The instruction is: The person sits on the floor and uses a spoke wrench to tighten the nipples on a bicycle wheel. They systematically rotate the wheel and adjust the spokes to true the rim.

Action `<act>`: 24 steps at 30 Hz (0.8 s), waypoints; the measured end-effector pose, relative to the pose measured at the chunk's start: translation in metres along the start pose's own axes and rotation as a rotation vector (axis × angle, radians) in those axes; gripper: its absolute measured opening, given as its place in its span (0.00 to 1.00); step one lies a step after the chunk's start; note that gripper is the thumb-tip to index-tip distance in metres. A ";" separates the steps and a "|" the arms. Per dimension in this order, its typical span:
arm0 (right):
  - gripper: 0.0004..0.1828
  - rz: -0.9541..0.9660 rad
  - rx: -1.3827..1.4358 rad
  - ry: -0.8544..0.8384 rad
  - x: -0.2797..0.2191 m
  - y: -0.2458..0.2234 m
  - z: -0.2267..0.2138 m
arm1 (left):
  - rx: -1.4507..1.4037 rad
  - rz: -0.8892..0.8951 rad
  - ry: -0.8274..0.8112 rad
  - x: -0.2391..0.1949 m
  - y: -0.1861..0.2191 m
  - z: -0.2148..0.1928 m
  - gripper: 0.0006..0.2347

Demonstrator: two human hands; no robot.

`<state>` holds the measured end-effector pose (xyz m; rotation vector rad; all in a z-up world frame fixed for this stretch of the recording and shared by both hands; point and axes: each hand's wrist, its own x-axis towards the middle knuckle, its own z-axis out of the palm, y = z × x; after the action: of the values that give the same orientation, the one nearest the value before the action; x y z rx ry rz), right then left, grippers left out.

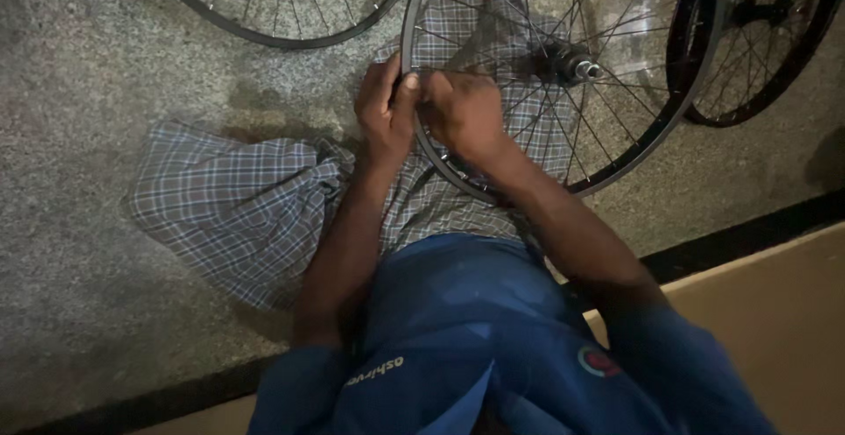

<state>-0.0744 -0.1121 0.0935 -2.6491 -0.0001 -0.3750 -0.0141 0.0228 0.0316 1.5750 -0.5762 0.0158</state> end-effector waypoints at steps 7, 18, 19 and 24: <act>0.13 -0.244 -0.042 0.030 -0.013 -0.016 -0.033 | 0.053 -0.037 0.030 -0.003 -0.005 0.003 0.12; 0.10 -0.094 -0.130 -0.069 -0.012 0.003 -0.007 | -0.004 -0.126 0.039 0.002 -0.015 0.004 0.13; 0.10 -0.102 -0.109 -0.099 -0.011 0.004 -0.009 | 0.001 -0.098 0.041 0.000 -0.014 0.003 0.13; 0.15 -0.245 0.110 0.024 -0.006 -0.002 -0.032 | -0.015 -0.071 0.011 0.009 -0.003 0.000 0.13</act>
<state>-0.0892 -0.1243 0.1198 -2.5404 -0.3307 -0.4725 -0.0052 0.0193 0.0320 1.5789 -0.5101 -0.0330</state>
